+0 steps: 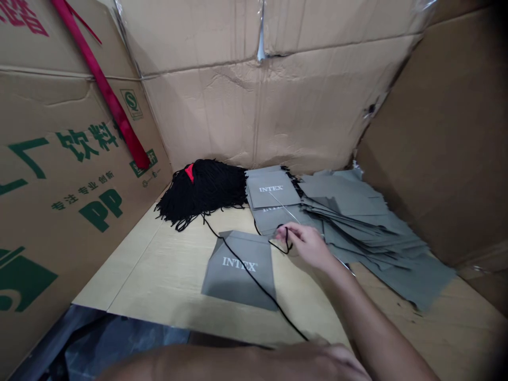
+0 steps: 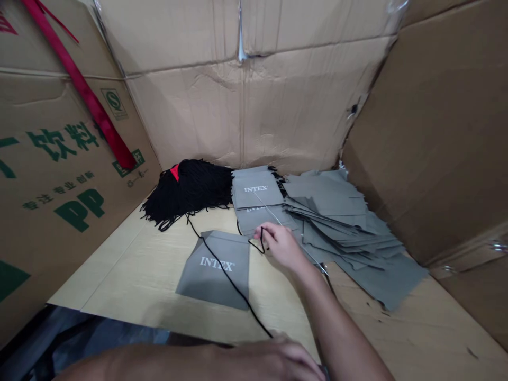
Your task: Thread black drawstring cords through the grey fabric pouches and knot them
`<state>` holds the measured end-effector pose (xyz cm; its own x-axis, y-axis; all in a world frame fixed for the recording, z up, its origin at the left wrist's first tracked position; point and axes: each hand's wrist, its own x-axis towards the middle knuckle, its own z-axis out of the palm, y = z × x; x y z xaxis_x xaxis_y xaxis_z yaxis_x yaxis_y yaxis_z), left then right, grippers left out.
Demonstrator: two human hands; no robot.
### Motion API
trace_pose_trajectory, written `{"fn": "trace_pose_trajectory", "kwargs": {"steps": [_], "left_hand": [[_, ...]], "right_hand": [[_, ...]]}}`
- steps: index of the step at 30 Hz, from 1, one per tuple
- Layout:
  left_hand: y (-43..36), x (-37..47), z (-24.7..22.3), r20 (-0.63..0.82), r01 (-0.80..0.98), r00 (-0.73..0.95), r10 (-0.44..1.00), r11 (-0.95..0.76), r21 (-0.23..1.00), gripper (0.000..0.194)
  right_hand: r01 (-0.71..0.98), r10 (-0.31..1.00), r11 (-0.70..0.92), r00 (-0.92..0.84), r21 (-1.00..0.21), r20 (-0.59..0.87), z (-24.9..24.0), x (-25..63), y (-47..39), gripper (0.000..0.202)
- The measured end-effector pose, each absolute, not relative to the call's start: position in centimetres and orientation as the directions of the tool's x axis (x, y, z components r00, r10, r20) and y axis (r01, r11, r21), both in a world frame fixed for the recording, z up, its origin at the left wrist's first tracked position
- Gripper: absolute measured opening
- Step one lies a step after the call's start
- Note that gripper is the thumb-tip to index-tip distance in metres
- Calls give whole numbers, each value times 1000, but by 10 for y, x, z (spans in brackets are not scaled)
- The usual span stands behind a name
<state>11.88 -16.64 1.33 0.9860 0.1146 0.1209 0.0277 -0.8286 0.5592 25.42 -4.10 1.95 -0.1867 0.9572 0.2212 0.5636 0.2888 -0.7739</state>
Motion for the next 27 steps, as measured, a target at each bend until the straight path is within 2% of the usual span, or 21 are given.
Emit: {"fn": "trace_pose_trajectory", "kwargs": {"steps": [2, 4, 8, 10, 14, 17, 20, 24, 27], "left_hand": [[-166, 113, 16, 153, 60, 972, 178, -820, 569, 10], [-165, 109, 17, 140, 126, 955, 263, -782, 611, 15], [-161, 104, 19, 146, 216, 904, 403, -723, 656, 18], [-153, 99, 23, 189, 229, 869, 457, -711, 665, 18], [-126, 82, 30, 372, 198, 714, 594, -680, 706, 15], [-114, 74, 32, 444, 229, 556, 703, -643, 731, 16], [-117, 79, 29, 444, 306, 580, 683, -687, 659, 19], [-131, 90, 21, 376, 301, 784, 494, -832, 465, 26], [-134, 91, 17, 407, 260, 793, 453, -856, 446, 26]], "right_hand": [[431, 933, 203, -357, -879, 41, 20, 247, -47, 29], [411, 877, 167, -478, -896, -56, 19, 239, -53, 31], [535, 841, 294, -538, -792, -51, 11, 227, -57, 48], [568, 840, 315, -540, -760, -57, 6, 223, -57, 50], [561, 900, 210, -431, -800, -66, 0, 219, -55, 23], [497, 893, 230, -449, -836, -21, 0, 218, -54, 18], [475, 866, 300, -499, -828, 28, -2, 215, -55, 19], [539, 866, 355, -497, -764, 51, -8, 210, -55, 34], [530, 866, 390, -490, -753, 104, -10, 206, -57, 32]]}}
